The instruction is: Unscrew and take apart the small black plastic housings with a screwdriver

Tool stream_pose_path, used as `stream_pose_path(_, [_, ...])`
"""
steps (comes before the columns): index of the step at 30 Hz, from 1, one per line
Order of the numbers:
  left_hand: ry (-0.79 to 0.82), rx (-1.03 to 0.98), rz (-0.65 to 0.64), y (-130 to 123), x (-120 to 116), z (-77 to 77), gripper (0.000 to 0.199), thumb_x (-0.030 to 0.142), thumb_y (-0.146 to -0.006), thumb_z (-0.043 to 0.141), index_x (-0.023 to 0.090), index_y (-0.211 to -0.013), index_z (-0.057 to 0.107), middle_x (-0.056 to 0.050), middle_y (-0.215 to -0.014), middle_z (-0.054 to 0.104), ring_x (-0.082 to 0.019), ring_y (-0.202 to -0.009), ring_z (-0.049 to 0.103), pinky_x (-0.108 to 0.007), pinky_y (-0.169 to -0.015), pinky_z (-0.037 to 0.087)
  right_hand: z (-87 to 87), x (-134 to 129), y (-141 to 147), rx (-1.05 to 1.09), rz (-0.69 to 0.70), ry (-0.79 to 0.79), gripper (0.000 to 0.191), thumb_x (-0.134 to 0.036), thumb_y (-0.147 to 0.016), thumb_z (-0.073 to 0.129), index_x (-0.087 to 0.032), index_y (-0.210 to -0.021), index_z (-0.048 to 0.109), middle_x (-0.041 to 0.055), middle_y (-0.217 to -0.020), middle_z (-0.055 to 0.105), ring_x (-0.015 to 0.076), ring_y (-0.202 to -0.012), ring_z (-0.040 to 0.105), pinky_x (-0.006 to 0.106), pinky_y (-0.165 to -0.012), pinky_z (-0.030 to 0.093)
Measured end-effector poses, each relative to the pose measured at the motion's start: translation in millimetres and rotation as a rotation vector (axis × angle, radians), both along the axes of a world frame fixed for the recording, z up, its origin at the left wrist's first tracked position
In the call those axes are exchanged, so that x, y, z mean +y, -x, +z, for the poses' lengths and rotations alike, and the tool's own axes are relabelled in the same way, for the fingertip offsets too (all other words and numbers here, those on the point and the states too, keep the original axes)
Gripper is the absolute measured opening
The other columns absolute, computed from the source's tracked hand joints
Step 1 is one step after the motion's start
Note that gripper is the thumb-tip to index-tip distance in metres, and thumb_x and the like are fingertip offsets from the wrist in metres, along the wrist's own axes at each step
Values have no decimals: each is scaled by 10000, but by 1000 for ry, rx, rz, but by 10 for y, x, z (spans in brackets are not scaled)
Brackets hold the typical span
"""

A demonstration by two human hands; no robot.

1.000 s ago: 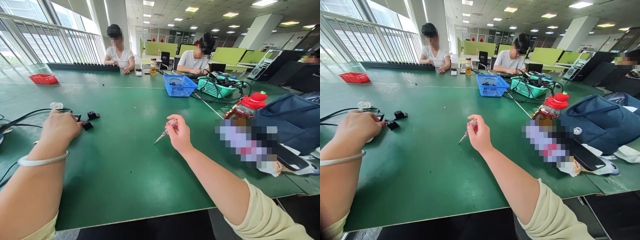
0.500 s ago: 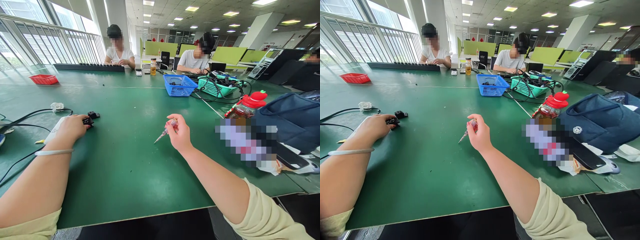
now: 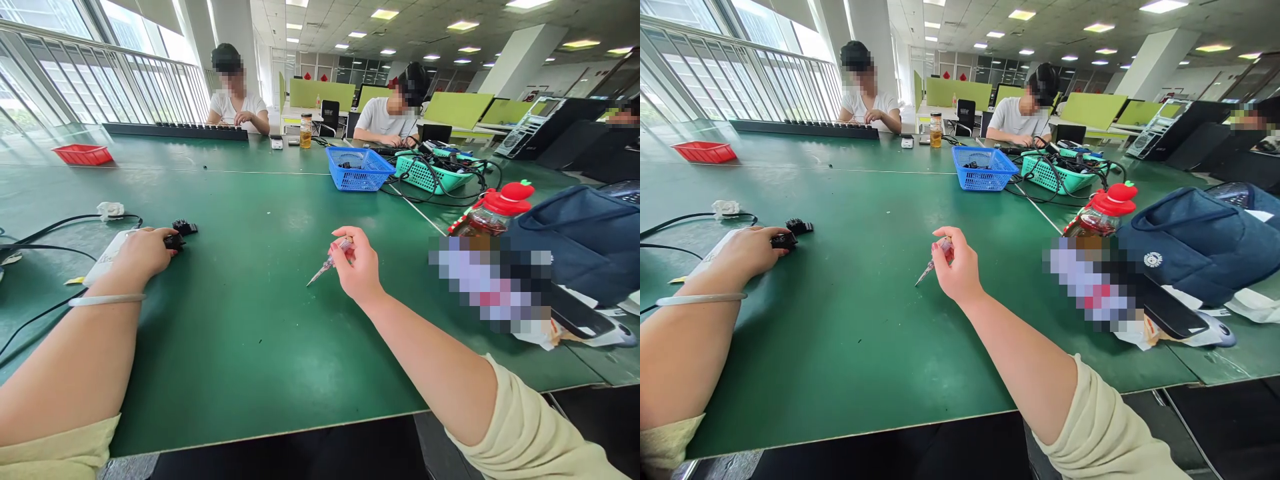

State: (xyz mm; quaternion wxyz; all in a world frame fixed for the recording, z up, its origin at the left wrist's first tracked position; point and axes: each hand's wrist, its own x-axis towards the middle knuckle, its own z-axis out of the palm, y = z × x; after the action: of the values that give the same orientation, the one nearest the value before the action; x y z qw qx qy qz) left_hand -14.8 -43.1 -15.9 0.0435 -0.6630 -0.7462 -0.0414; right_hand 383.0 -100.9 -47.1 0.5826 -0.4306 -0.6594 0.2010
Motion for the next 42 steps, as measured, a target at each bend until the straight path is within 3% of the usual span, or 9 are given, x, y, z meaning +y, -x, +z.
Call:
stream_pose_path(4, [113, 183, 54, -52, -16, 10, 582, 468, -913, 448, 203, -1427, 511, -103, -1196, 643, -269, -1054, 566, -289, -805, 440, -2, 1, -1, 3, 2, 3, 151, -287, -905, 534, -238, -1048, 545, -19, -738, 620, 146, -669, 613, 290, -643, 517])
stream_pose_path(8, [145, 158, 32, -172, -35, 45, 570, 430, -971, 353, 120, -1424, 504, -151, -1195, 662, -310, -1071, 591, -346, -851, 444, 0, -6, 0, 5, 4, 4, 151, -283, -905, 533, -239, -1049, 542, -22, -738, 622, 145, -665, 616, 292, -645, 519])
stream_pose_path(11, [113, 97, -39, -411, -87, 55, 511, 360, -959, 409, 107, -1379, 551, -168, -1246, 659, -353, -1109, 599, -405, -898, 448, 7, -12, 7, 4, 2, -6, 152, -284, -907, 538, -241, -1052, 544, -23, -738, 625, 147, -675, 629, 295, -647, 525])
stream_pose_path(17, [-79, -40, -479, -1345, -381, -21, 492, 302, -946, 482, 208, -1429, 494, -120, -1202, 682, -310, -1098, 628, -392, -938, 466, 46, -54, 24, 72, 30, -53, 174, -302, -915, 562, -239, -1072, 525, -4, -787, 680, 143, -685, 657, 281, -633, 542])
stream_pose_path(21, [-56, -175, -715, -1765, -561, -136, 483, 285, -949, 502, 258, -1430, 473, -93, -1127, 693, -284, -1026, 647, -390, -899, 493, 91, -143, 49, 65, 28, -127, 143, -314, -955, 521, -244, -1079, 530, -1, -786, 677, 120, -598, 611, 254, -546, 498])
stream_pose_path(29, [49, -440, -741, -1796, -503, -359, 516, 366, -905, 598, 267, -1398, 485, -72, -1150, 691, -270, -1076, 632, -419, -937, 508, 129, -277, 138, -69, 92, -363, 160, -207, -963, 473, -270, -1110, 492, -2, -776, 655, 136, -621, 614, 284, -572, 523])
stream_pose_path(34, [-25, -442, -709, -1801, -472, -361, 452, 424, -829, 689, 238, -1233, 611, -84, -1216, 674, -309, -1185, 565, -474, -1025, 458, 112, -276, 150, -105, 110, -370, 183, -204, -961, 471, -278, -1127, 479, 2, -787, 660, 156, -684, 643, 312, -626, 550])
stream_pose_path(38, [-26, -427, -739, -1812, -476, -350, 335, 425, -832, 690, 225, -1099, 669, -71, -1087, 706, -297, -1088, 590, -467, -995, 468, 93, -273, 164, -107, 129, -362, 200, -185, -955, 476, -280, -1130, 485, -3, -793, 658, 153, -691, 648, 310, -638, 553])
stream_pose_path(42, [-12, -439, -757, -1812, -468, -359, 315, 411, -858, 648, 237, -1119, 671, -64, -1058, 712, -289, -1063, 592, -463, -965, 479, 88, -275, 181, -156, 139, -365, 197, -192, -954, 464, -279, -1130, 479, 1, -802, 660, 156, -703, 661, 310, -636, 563])
